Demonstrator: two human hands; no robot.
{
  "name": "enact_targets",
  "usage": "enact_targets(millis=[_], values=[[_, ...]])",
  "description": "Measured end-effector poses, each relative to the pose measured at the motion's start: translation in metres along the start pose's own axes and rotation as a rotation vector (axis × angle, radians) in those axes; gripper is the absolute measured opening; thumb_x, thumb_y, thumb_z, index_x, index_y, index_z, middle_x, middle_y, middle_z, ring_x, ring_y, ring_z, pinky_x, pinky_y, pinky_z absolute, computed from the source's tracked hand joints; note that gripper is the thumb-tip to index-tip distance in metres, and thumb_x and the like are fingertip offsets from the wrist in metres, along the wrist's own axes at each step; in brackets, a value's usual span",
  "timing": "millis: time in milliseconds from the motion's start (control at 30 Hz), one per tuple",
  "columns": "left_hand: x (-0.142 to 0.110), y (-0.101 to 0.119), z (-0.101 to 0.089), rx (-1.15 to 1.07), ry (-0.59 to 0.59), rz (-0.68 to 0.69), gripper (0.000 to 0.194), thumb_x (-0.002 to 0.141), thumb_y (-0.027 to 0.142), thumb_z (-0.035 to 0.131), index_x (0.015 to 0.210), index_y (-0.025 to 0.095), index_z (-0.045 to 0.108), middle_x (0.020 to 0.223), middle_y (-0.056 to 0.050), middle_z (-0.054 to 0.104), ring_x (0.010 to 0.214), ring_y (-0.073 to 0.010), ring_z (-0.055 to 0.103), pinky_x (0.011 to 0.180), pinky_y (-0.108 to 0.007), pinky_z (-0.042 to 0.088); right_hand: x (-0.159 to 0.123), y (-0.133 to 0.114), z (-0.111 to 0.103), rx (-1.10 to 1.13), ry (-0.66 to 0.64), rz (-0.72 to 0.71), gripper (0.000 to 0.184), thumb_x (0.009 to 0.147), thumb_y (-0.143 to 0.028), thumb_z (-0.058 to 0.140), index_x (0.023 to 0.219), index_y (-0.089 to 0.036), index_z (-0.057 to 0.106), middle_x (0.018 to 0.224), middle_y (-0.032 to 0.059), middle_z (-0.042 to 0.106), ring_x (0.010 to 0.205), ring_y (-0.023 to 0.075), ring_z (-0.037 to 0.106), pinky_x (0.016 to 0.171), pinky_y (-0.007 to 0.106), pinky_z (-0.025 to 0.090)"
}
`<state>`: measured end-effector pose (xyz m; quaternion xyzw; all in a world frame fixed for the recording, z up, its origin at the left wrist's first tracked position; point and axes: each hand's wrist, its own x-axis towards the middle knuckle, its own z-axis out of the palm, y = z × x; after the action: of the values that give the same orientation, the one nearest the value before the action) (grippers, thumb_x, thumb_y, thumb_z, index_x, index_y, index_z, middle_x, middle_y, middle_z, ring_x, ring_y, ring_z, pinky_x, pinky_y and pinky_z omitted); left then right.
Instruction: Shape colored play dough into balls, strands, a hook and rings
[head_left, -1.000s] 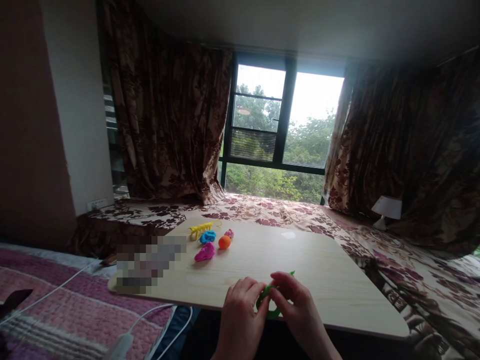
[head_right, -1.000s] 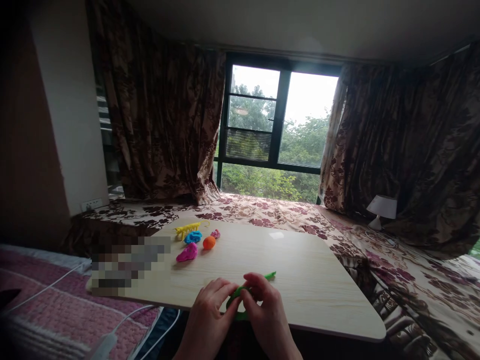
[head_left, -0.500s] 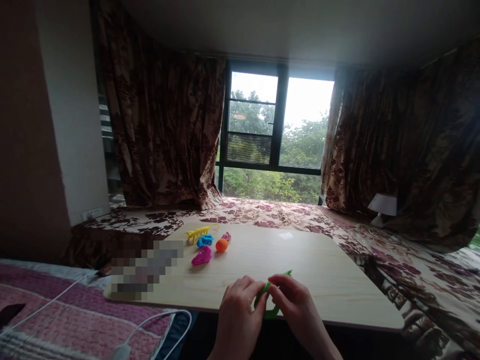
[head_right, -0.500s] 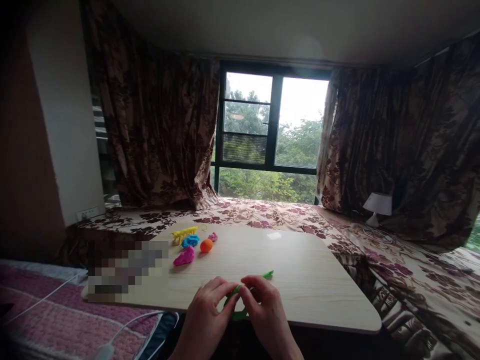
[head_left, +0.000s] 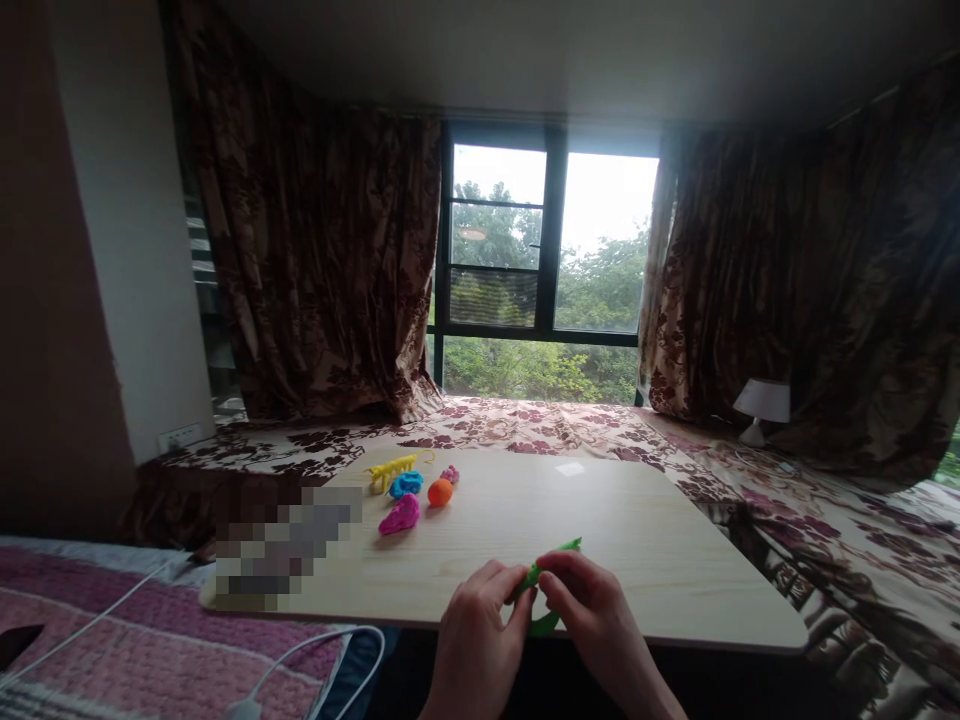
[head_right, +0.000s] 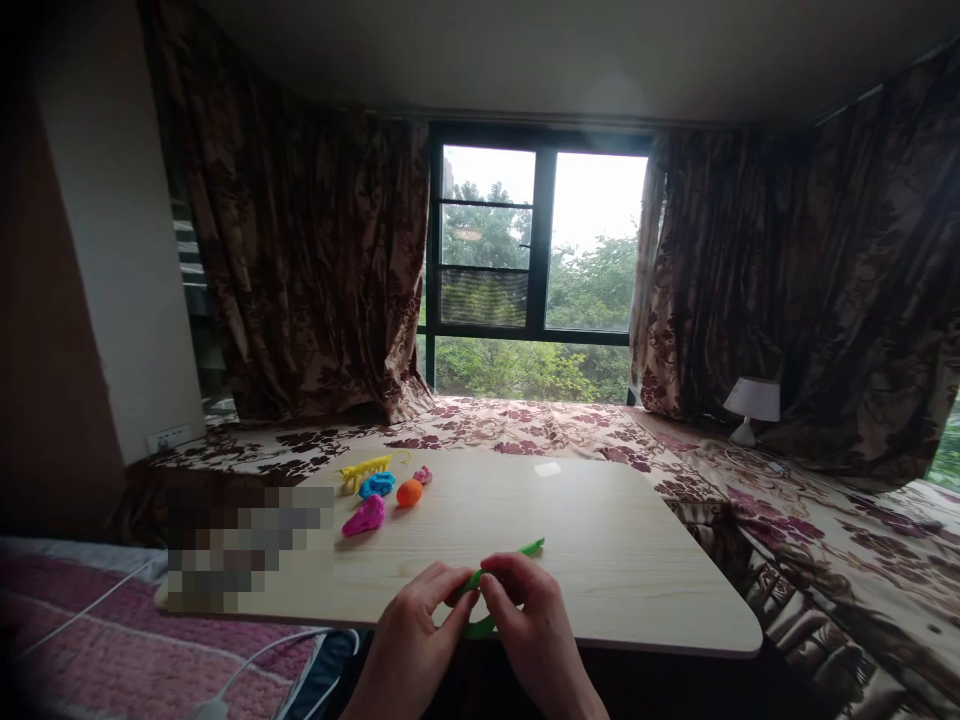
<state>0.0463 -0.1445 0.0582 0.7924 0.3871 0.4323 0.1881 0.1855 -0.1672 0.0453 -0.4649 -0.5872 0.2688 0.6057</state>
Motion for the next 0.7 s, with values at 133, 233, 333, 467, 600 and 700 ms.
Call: enact_targets(millis=[133, 233, 333, 467, 600, 700], values=[[0.004, -0.008, 0.0, -0.245, -0.004, -0.077, 0.022, 0.078, 0.03, 0.049, 0.091, 0.024, 0.065, 0.084, -0.004, 0.063, 0.08, -0.0183, 0.057, 0.074, -0.026, 0.042, 0.002, 0.003, 0.004, 0.021, 0.007, 0.002, 0.021, 0.078, -0.033, 0.056, 0.09, -0.016, 0.06, 0.077, 0.0051, 0.063, 0.069, 0.0175, 0.059, 0.06, 0.027, 0.047], [0.007, -0.01, -0.005, -0.458, -0.069, -0.207, 0.028, 0.078, 0.036, 0.049, 0.096, 0.021, 0.065, 0.087, -0.005, 0.065, 0.084, -0.019, 0.057, 0.076, -0.026, 0.042, 0.003, 0.0, 0.004, 0.007, 0.033, -0.011, 0.018, 0.079, -0.032, 0.055, 0.088, -0.017, 0.06, 0.078, 0.0047, 0.063, 0.071, 0.0173, 0.058, 0.064, 0.028, 0.047], [0.009, -0.009, -0.009, -0.581, -0.185, -0.306, 0.033, 0.079, 0.041, 0.047, 0.092, 0.017, 0.066, 0.074, -0.003, 0.063, 0.074, -0.0179, 0.056, 0.069, -0.027, 0.043, 0.003, -0.005, 0.0, 0.027, 0.046, -0.016, 0.017, 0.079, -0.031, 0.055, 0.089, -0.018, 0.06, 0.08, 0.0043, 0.063, 0.073, 0.0173, 0.058, 0.067, 0.029, 0.046], [0.009, -0.003, -0.008, -0.701, -0.175, -0.414, 0.03, 0.076, 0.041, 0.051, 0.085, 0.016, 0.065, 0.068, -0.001, 0.06, 0.071, -0.0158, 0.055, 0.067, -0.026, 0.042, 0.003, -0.008, -0.004, 0.04, 0.026, 0.0, 0.019, 0.08, -0.03, 0.054, 0.095, -0.019, 0.06, 0.084, 0.0039, 0.063, 0.077, 0.0174, 0.058, 0.069, 0.029, 0.047], [0.009, 0.001, -0.004, -0.799, -0.169, -0.45, 0.03, 0.076, 0.042, 0.051, 0.076, 0.015, 0.064, 0.069, -0.001, 0.059, 0.069, -0.0138, 0.053, 0.066, -0.025, 0.041, 0.003, -0.007, -0.005, 0.044, -0.009, -0.021, 0.018, 0.079, -0.029, 0.055, 0.094, -0.019, 0.061, 0.085, 0.0035, 0.062, 0.077, 0.0172, 0.058, 0.069, 0.029, 0.047], [0.008, 0.001, -0.003, -0.811, -0.179, -0.457, 0.03, 0.074, 0.043, 0.053, 0.074, 0.014, 0.063, 0.066, -0.001, 0.056, 0.063, -0.0121, 0.05, 0.06, -0.023, 0.04, 0.003, -0.007, -0.003, 0.033, -0.031, -0.049, 0.014, 0.079, -0.027, 0.055, 0.086, -0.018, 0.062, 0.08, 0.0028, 0.061, 0.075, 0.0162, 0.058, 0.067, 0.028, 0.047]])
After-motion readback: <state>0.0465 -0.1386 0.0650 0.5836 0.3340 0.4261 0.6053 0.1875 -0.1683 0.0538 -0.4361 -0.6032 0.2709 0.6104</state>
